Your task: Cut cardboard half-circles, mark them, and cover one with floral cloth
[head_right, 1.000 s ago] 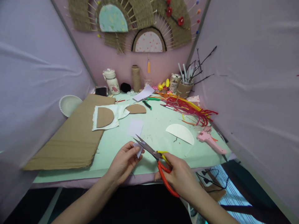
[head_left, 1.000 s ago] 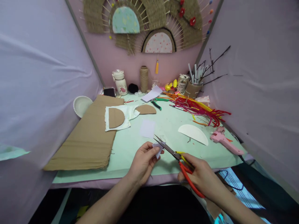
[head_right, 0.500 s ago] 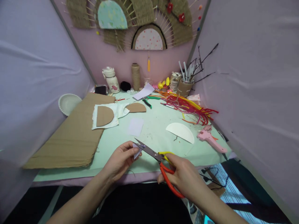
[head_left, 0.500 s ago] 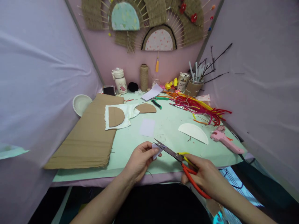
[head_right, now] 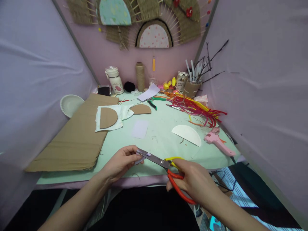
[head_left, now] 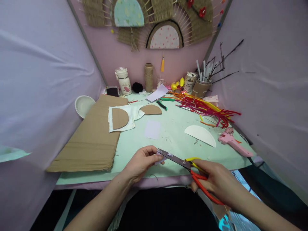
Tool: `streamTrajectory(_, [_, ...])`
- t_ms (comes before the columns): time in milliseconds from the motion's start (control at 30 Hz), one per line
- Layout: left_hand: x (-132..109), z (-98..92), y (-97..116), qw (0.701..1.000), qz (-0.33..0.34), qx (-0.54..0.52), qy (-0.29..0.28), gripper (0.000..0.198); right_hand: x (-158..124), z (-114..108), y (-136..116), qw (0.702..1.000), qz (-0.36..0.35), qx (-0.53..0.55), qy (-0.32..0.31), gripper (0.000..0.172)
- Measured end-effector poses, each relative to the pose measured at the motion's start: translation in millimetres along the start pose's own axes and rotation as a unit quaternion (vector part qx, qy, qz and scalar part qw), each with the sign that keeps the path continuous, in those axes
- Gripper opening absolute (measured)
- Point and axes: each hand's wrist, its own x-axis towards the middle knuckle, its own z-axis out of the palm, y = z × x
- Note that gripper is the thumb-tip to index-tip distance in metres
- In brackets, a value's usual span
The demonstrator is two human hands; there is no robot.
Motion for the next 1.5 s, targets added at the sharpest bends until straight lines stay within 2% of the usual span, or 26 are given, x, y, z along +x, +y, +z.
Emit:
streamTrajectory(233, [-2.0, -4.1, 1.1, 1.000, -0.006, 0.010, 0.000, 0.015, 1.2, -1.3, 6.7, 1.000, -0.012, -0.017, 0.006, 0.011])
streamTrajectory(333, [-0.4, -6.5, 2.3, 1.000, 0.007, 0.000, 0.004, 0.015, 2.7, -2.5, 7.8, 0.999, -0.017, -0.021, 0.042, 0.010])
streamTrajectory(400, [4.1, -7.9, 5.4, 0.999, 0.010, -0.032, 0.027, 0.017, 10.9, -6.9, 5.1, 0.997, -0.019, -0.008, 0.081, 0.009])
streamTrajectory(467, [12.1, -8.7, 10.7, 0.995, 0.005, -0.078, 0.064, 0.017, 28.9, -14.0, 0.3, 0.990, -0.015, -0.012, 0.140, 0.016])
streamTrajectory(533, [22.8, -8.7, 17.4, 0.988, 0.003, -0.125, 0.094, 0.015, 56.6, -20.8, -4.9, 0.976, 0.000, -0.067, 0.207, 0.028])
streamTrajectory(600, [34.7, -7.8, 24.5, 0.981, 0.010, -0.163, 0.106, 0.011, 89.6, -24.1, -9.2, 0.966, 0.028, -0.122, 0.226, 0.031])
streamTrajectory(733, [54.7, -4.4, 34.8, 0.971, 0.029, -0.211, 0.110, 0.004, 146.2, -16.5, -13.6, 0.949, 0.098, -0.194, 0.229, 0.023])
streamTrajectory(800, [60.2, -2.9, 36.7, 0.965, 0.035, -0.234, 0.110, 0.006, 161.9, -8.9, -14.0, 0.944, 0.119, -0.207, 0.228, 0.024])
streamTrajectory(900, [63.1, -0.9, 35.9, 0.961, 0.045, -0.255, 0.096, 0.007, 169.8, 0.0, -13.4, 0.939, 0.120, -0.226, 0.229, 0.025])
streamTrajectory(1000, [62.8, 0.6, 32.3, 0.962, 0.055, -0.254, 0.083, 0.006, 166.1, 3.0, -14.2, 0.933, 0.083, -0.235, 0.260, 0.025])
streamTrajectory(1067, [62.9, 0.9, 28.9, 0.962, 0.065, -0.253, 0.085, 0.006, 160.9, 3.3, -17.2, 0.936, 0.025, -0.192, 0.293, 0.025])
streamTrajectory(1167, [64.6, -0.1, 22.6, 0.962, 0.094, -0.242, 0.087, 0.009, 152.2, 5.7, -25.4, 0.951, -0.115, -0.005, 0.288, 0.021])
streamTrajectory(1267, [66.9, -1.6, 16.7, 0.962, 0.132, -0.226, 0.076, 0.017, 145.5, 12.0, -33.8, 0.932, -0.217, 0.158, 0.245, 0.015])
streamTrajectory(1367, [67.4, -1.4, 13.5, 0.960, 0.155, -0.221, 0.068, 0.023, 143.9, 18.6, -36.9, 0.916, -0.246, 0.204, 0.244, 0.010])
streamTrajectory(1500, [65.8, 0.5, 13.3, 0.963, 0.149, -0.218, 0.062, 0.029, 146.8, 22.4, -33.9, 0.904, -0.260, 0.228, 0.251, 0.008])
